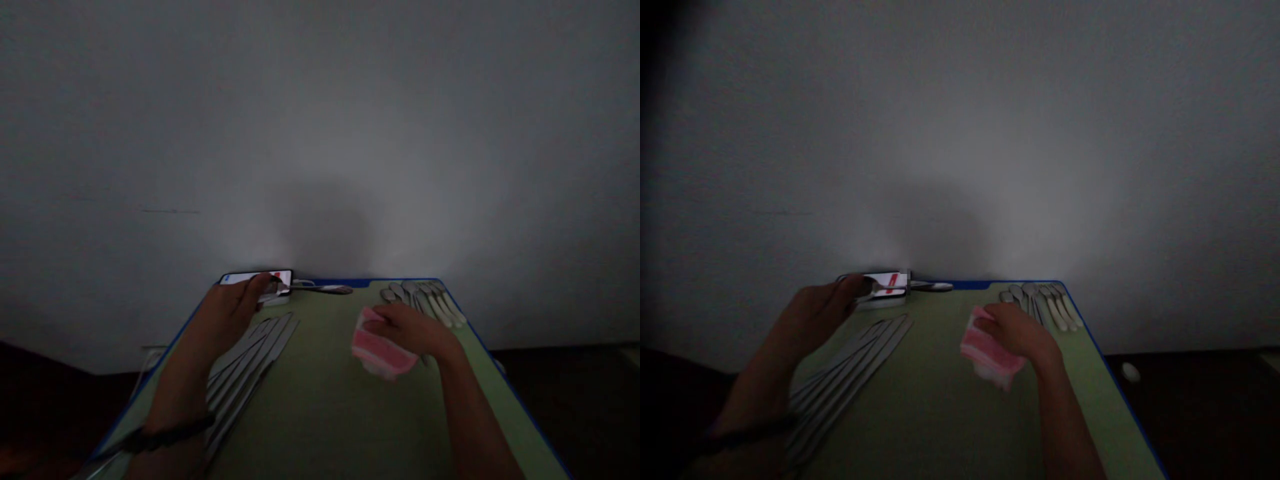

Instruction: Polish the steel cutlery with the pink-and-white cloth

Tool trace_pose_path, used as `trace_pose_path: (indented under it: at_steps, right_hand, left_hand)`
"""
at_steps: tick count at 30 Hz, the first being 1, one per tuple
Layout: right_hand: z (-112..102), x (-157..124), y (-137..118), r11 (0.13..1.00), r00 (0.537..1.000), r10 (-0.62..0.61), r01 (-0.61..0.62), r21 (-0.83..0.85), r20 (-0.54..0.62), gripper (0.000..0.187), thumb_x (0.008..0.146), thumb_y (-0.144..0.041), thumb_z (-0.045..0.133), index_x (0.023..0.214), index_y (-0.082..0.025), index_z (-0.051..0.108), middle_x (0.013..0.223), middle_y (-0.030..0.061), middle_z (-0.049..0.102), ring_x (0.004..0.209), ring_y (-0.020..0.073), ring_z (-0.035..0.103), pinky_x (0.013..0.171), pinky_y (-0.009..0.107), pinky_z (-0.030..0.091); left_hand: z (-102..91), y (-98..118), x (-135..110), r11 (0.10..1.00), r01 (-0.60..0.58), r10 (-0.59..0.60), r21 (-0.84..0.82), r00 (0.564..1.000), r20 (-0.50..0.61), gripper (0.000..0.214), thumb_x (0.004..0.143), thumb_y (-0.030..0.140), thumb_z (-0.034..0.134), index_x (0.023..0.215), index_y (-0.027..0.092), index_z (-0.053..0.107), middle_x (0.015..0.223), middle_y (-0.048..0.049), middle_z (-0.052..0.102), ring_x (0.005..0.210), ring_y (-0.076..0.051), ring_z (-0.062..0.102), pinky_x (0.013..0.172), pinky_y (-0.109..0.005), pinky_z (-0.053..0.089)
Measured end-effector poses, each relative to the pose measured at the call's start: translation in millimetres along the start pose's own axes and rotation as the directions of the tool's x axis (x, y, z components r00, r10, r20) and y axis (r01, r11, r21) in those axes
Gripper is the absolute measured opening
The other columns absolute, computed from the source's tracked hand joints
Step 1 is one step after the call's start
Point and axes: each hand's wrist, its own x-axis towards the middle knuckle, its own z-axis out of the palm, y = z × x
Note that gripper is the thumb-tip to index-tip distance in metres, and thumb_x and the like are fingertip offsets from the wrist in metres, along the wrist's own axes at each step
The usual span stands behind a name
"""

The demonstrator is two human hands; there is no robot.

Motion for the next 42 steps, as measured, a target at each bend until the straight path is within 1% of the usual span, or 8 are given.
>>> trace_pose_path:
  at_steps: [4,10,15,17,22,27,33,42]
  right_hand:
    - [-1,-4,6,0.976,0.979,-0.153,0.129,0.178,0.132,0.032,0.086,-0.041,0.043,0.086,-0.017,0.064,0.081,0.0040,0.065,0.074,0.0142,0.056,0.066,0.023,0.040]
    - [-7,-17,16,0.979,0.967,0.023,0.029,0.202,-0.253,0.040,0.089,-0.044,0.033,0.096,-0.018,0.062,0.091,0.0053,0.064,0.084,0.0160,0.056,0.078,0.028,0.040]
    - [10,-23,16,0.838,0.968,-0.200,0.091,0.537,0.148,0.049,0.090,-0.048,0.026,0.100,-0.016,0.061,0.056,-0.0037,0.045,0.048,0.0082,0.040,0.050,0.021,0.035]
    - [15,-30,23,0.803,0.973,-0.180,0.059,0.593,0.146,0.048,0.089,-0.049,0.028,0.099,-0.015,0.060,0.053,-0.0060,0.036,0.045,0.0071,0.033,0.045,0.020,0.030]
    - [21,-38,52,0.981,0.979,0.105,-0.073,0.182,-0.173,0.035,0.091,-0.032,0.031,0.103,-0.014,0.059,0.077,0.0039,0.059,0.072,0.0128,0.054,0.066,0.024,0.040]
    - [43,-17,68,0.898,0.902,0.367,-0.407,-0.167,-0.229,0.029,0.087,-0.022,0.035,0.104,-0.012,0.057,0.096,0.0133,0.064,0.092,0.0210,0.058,0.080,0.028,0.038]
    - [63,7,69,0.827,0.837,0.439,-0.519,-0.218,-0.326,0.044,0.087,-0.013,0.028,0.130,-0.007,0.033,0.120,0.0193,0.051,0.105,0.0228,0.053,0.082,0.030,0.039]
    - [70,17,60,0.762,0.798,0.490,-0.587,-0.272,-0.351,0.038,0.086,-0.010,0.025,0.119,-0.013,0.044,0.115,0.0166,0.051,0.095,0.0202,0.057,0.075,0.029,0.043]
  left_hand:
    - [11.0,7,2,0.986,-0.131,0.131,0.105,0.991,0.005,0.042,0.090,0.037,0.028,0.095,0.019,0.066,0.068,-0.0037,0.069,0.060,-0.018,0.062,0.055,-0.023,0.042]
    - [45.7,46,1,0.917,-0.395,0.389,0.053,0.915,0.105,0.036,0.092,0.030,0.029,0.100,0.023,0.063,0.085,-0.0034,0.070,0.075,-0.018,0.063,0.064,-0.025,0.044]
    - [84.1,77,-6,0.872,-0.439,0.473,-0.217,0.871,0.135,0.039,0.093,0.037,0.029,0.089,0.023,0.066,0.085,-0.0002,0.068,0.080,-0.014,0.062,0.071,-0.022,0.043]
    - [97.1,83,-9,0.880,-0.393,0.444,-0.265,0.880,0.169,0.039,0.093,0.040,0.029,0.092,0.022,0.064,0.087,-0.0012,0.067,0.082,-0.015,0.061,0.073,-0.023,0.043]
    - [120.7,85,-21,0.944,-0.209,0.306,-0.257,0.846,0.437,0.063,0.086,0.055,0.034,0.132,0.012,0.035,0.119,-0.0149,0.056,0.108,-0.024,0.054,0.088,-0.032,0.041]
    - [135.7,77,-30,0.909,-0.354,0.414,-0.219,0.719,0.558,0.088,0.066,0.068,0.055,0.136,0.020,0.031,0.136,-0.0146,0.040,0.122,-0.031,0.039,0.099,-0.042,0.033]
    - [156.6,68,-31,0.917,-0.382,0.387,-0.112,0.788,0.479,0.090,0.063,0.062,0.061,0.137,0.021,0.028,0.141,-0.0140,0.031,0.130,-0.030,0.028,0.104,-0.043,0.025]
    - [187.1,78,-44,0.920,-0.389,0.359,0.038,0.880,0.311,0.071,0.083,0.061,0.031,0.135,0.014,0.032,0.144,-0.0166,0.027,0.135,-0.031,0.013,0.107,-0.050,0.005]
